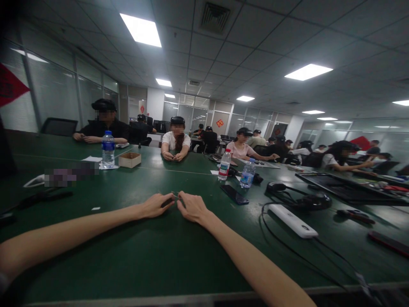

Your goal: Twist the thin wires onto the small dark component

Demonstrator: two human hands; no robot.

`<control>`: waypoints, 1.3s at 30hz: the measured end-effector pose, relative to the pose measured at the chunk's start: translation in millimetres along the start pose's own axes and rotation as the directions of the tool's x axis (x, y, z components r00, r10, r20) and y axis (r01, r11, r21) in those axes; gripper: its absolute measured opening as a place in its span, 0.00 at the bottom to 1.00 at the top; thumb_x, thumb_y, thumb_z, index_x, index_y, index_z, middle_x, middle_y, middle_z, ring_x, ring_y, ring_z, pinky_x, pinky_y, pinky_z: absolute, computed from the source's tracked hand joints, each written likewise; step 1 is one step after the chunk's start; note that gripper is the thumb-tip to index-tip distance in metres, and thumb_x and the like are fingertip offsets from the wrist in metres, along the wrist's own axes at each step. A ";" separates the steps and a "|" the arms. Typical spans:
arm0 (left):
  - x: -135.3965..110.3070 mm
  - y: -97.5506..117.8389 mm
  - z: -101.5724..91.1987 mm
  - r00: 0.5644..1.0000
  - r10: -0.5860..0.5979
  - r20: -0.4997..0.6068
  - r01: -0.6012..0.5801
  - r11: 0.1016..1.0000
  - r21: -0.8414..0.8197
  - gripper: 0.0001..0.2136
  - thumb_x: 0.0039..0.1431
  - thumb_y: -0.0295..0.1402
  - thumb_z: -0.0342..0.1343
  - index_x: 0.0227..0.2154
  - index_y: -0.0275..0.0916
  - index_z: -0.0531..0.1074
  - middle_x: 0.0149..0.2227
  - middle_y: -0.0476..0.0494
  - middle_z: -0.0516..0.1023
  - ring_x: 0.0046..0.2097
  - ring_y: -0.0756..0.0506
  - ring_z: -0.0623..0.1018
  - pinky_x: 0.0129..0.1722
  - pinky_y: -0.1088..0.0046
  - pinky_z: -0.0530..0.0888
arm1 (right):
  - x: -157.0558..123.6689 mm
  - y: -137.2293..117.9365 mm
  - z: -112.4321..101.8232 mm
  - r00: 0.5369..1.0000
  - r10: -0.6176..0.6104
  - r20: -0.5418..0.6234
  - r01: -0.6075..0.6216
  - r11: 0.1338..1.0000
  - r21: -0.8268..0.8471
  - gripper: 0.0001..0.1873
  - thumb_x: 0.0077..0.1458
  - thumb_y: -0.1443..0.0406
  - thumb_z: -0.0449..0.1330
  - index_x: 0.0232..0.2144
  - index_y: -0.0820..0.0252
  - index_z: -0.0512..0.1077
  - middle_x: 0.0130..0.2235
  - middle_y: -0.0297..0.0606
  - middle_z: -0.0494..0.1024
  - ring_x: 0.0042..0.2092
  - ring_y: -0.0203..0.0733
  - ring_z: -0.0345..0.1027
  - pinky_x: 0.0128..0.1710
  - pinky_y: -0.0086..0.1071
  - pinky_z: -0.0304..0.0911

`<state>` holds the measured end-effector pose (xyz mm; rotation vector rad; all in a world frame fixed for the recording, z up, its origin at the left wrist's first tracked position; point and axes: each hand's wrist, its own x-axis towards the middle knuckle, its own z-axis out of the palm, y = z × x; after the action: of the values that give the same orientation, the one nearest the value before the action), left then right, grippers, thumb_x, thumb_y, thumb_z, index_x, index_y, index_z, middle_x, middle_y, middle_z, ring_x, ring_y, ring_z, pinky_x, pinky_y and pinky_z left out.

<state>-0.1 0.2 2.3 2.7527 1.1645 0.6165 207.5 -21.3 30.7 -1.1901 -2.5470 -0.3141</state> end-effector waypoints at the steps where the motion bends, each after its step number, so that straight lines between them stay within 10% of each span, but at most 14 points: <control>1: 0.0 0.0 0.1 1.000 -0.012 -0.002 0.012 1.000 0.011 0.17 0.64 0.45 0.37 0.44 0.41 0.63 0.36 0.44 0.75 0.37 0.44 0.76 0.37 0.72 0.69 | 0.0 0.3 0.2 1.000 -0.011 0.009 0.011 1.000 -0.012 0.14 0.63 0.59 0.44 0.41 0.60 0.65 0.35 0.37 0.73 0.32 0.35 0.64 0.33 0.27 0.52; 25: -0.1 4.1 -0.5 0.991 -0.133 -0.001 0.132 0.980 0.149 0.22 0.62 0.49 0.34 0.37 0.39 0.67 0.33 0.39 0.76 0.35 0.42 0.76 0.34 0.70 0.68 | -0.2 -6.8 -9.8 0.995 0.034 0.095 -0.015 0.981 -0.191 0.28 0.64 0.53 0.37 0.31 0.59 0.72 0.31 0.41 0.76 0.30 0.39 0.69 0.31 0.30 0.56; 39: -1.5 5.5 -4.4 0.995 -0.037 0.089 0.014 0.969 0.247 0.23 0.62 0.49 0.31 0.38 0.38 0.66 0.32 0.38 0.75 0.34 0.41 0.76 0.33 0.69 0.69 | -3.1 -14.7 -6.4 0.968 0.090 0.233 -0.047 0.981 -0.186 0.37 0.64 0.51 0.31 0.33 0.61 0.76 0.33 0.46 0.78 0.33 0.42 0.72 0.36 0.31 0.60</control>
<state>0.8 -5.1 7.2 2.9250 1.3350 0.3567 199.2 -34.9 34.5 -1.4610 -2.7216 -0.4135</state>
